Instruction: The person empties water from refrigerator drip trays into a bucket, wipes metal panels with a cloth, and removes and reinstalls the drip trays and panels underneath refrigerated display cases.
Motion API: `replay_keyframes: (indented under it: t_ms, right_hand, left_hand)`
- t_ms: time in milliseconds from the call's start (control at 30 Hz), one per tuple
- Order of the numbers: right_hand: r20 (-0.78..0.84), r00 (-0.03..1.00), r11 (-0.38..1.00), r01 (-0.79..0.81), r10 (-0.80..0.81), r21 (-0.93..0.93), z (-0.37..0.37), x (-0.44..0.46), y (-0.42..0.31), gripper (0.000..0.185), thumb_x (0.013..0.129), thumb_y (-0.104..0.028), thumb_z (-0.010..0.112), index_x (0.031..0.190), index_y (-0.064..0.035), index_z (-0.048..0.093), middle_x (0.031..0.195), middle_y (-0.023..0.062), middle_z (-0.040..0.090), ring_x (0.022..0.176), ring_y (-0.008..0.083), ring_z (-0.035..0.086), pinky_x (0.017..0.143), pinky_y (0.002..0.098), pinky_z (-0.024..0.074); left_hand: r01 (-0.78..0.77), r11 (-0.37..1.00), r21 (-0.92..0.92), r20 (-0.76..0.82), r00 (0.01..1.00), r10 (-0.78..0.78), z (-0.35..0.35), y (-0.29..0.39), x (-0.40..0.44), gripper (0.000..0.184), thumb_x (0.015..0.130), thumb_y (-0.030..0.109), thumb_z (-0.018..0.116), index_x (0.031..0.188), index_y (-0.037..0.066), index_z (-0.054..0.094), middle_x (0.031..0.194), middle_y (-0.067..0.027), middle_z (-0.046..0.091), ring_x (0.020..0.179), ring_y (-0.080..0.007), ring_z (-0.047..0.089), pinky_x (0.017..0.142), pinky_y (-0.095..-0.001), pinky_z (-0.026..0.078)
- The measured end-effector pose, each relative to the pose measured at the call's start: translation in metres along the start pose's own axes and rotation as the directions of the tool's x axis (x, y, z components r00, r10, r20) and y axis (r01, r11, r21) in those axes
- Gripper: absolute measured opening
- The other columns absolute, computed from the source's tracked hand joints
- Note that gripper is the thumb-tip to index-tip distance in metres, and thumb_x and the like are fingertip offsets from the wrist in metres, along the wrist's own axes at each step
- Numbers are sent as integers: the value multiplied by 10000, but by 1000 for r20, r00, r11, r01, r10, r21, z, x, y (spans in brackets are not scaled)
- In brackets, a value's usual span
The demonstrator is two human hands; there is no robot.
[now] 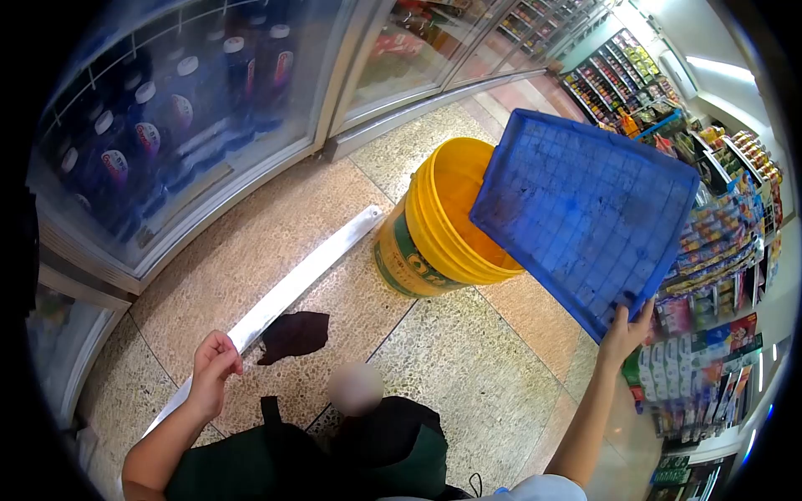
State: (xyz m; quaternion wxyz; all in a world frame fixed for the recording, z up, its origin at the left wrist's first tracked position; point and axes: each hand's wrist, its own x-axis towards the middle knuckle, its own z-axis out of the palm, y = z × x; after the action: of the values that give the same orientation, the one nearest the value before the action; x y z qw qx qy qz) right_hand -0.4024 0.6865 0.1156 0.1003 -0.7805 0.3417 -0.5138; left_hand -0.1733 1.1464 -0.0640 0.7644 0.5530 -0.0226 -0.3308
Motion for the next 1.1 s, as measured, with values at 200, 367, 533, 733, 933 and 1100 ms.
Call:
replay_keyframes:
  t_ms: [200,367,533,733,933,1100]
  right_hand:
    - [97,953,937,300,-287,-179,8,-23,-22,472,784,-2,472,1244,45,375,1111,161,517,897,184,538,729,259,419]
    - [163,775,704,626,-611,-337,13,-34,-38,443,817,0,460,1254,16,387,1135,162,512,823,181,555,607,260,440]
    - [135,884,840,467,-447,-277,14,-43,-39,450,748,35,489,1193,49,428,1108,201,530,957,284,559,798,325,434]
    - [143,786,737,615,-601,-281,17,-44,-44,444,737,30,497,1176,50,440,1099,209,532,960,340,545,799,371,432]
    - [166,757,706,651,-633,-278,17,-44,-50,456,717,37,509,1167,56,445,1089,220,530,960,352,540,802,377,428]
    - [149,819,778,573,-554,-258,17,-45,-49,458,723,45,503,1176,53,442,1055,207,540,921,328,551,781,360,430]
  left_hand:
    - [18,999,31,2,1000,-18,2,-1,1,92,791,139,509,797,90,432,671,-8,471,624,-92,464,594,-220,382]
    - [31,999,-17,5,1000,-31,3,-2,2,92,794,110,531,802,64,451,680,-2,476,627,-81,463,592,-211,379]
    - [48,999,-3,6,999,-48,2,-3,3,92,797,111,528,804,60,453,685,-4,476,632,-81,462,595,-216,382]
    - [49,999,-5,10,999,-49,3,-3,2,90,798,113,523,811,53,456,690,-5,474,634,-82,460,594,-218,381]
    - [52,999,-14,20,998,-52,3,-3,1,93,800,119,523,815,53,460,690,-4,473,630,-80,458,591,-217,380]
    - [52,999,17,20,998,-52,3,-3,1,96,803,148,513,817,84,442,679,-10,478,628,-92,469,587,-225,394]
